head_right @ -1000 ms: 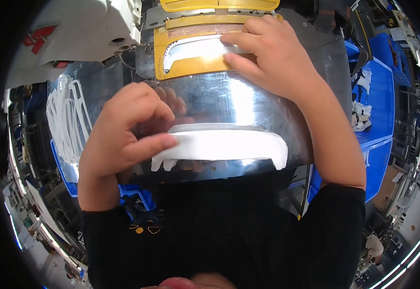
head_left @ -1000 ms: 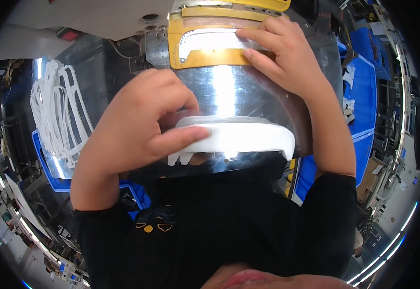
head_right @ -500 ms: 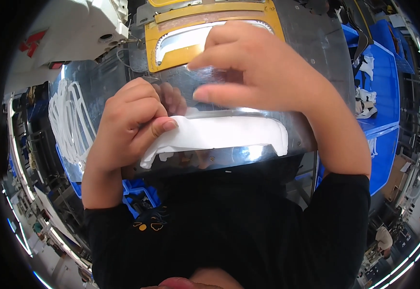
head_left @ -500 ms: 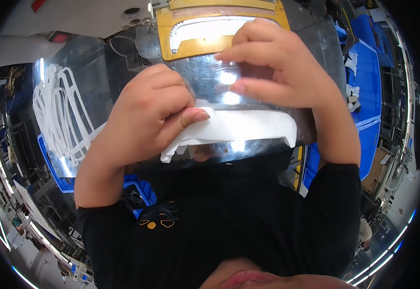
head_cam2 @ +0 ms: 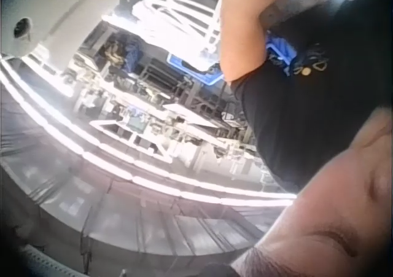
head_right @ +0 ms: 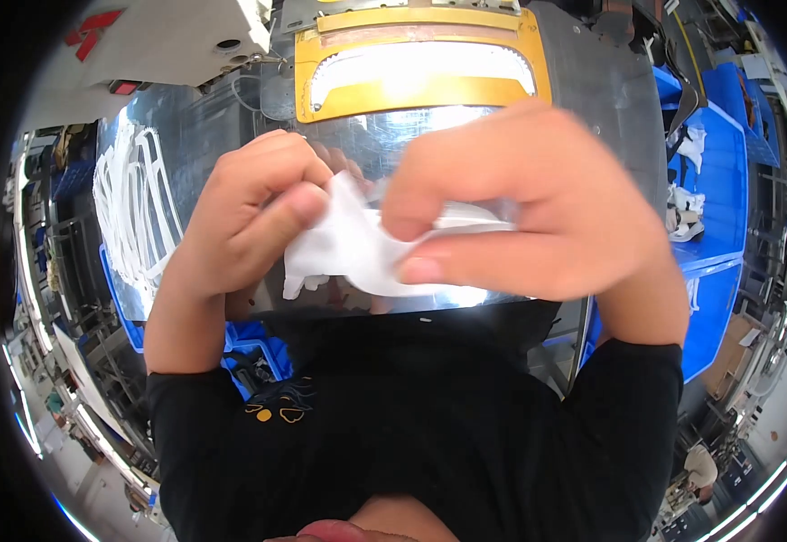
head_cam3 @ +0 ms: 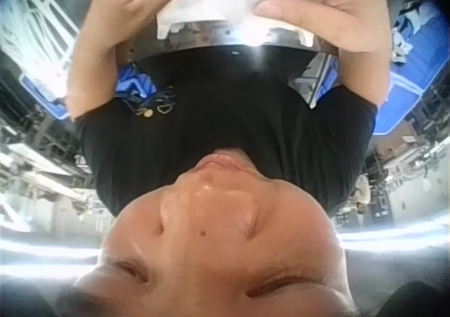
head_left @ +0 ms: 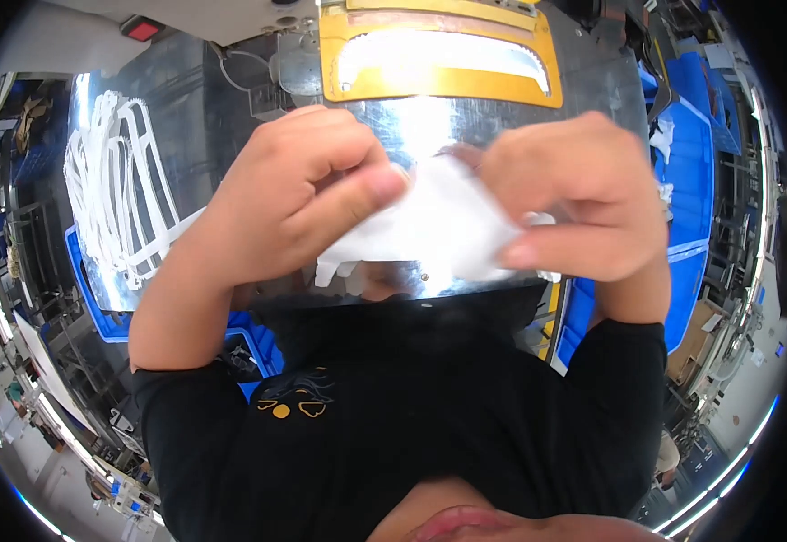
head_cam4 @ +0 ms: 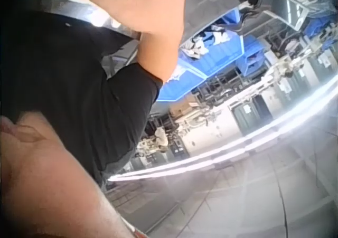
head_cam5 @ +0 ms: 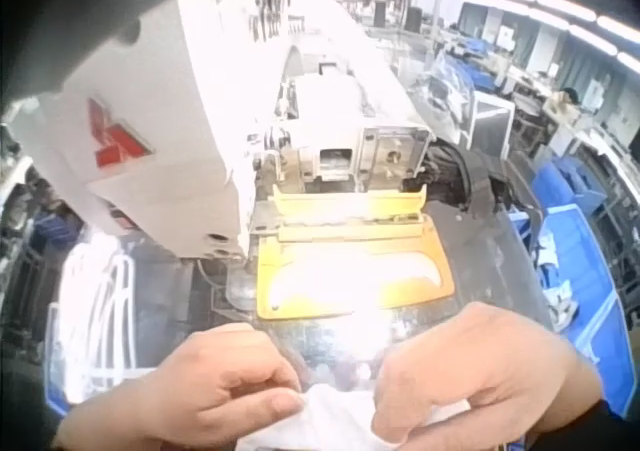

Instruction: The recorder is using an industrial sewing machine to assemble white fabric components, possibly mask parts or straps, by placing them into a guide jig.

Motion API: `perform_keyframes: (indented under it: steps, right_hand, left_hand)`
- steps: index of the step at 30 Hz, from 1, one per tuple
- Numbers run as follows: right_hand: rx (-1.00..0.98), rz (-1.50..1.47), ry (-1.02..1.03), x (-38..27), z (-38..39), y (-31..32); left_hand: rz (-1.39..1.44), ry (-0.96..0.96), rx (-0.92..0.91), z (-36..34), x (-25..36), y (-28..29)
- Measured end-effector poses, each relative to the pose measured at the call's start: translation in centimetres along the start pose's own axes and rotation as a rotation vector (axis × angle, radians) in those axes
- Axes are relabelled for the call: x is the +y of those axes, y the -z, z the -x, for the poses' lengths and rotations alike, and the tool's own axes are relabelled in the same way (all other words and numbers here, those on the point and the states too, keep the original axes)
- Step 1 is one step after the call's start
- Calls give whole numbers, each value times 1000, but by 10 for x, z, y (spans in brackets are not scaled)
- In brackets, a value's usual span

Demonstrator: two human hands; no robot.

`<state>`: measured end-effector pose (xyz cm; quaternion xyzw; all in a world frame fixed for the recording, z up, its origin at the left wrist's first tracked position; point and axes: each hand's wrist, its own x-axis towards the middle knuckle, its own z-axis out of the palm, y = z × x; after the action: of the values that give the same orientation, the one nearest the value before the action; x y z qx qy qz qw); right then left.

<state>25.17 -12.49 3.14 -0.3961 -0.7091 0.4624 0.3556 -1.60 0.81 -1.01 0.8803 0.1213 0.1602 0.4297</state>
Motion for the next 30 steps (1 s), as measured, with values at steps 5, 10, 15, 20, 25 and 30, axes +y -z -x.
perform_keyframes:
  steps: [5,10,15,20,25,30]
  right_hand:
    - [475,-64,369,-13,43,47]
    - [591,78,52,-30,34,82]
    - [136,302,-253,27,-68,58]
    - [188,453,-477,67,-80,46]
    - [252,366,-538,67,-78,40]
    - [248,433,-492,69,-77,40]
  left_hand:
    - [-27,-11,-140,-2,-2,-6]
    - [-50,5,-135,-2,1,-7]
    - [-374,15,77,2,-7,-11]
    - [-495,-14,97,-4,-9,-12]
    - [-549,-21,120,-2,-9,-12]
    - [-650,83,122,-3,-9,-10]
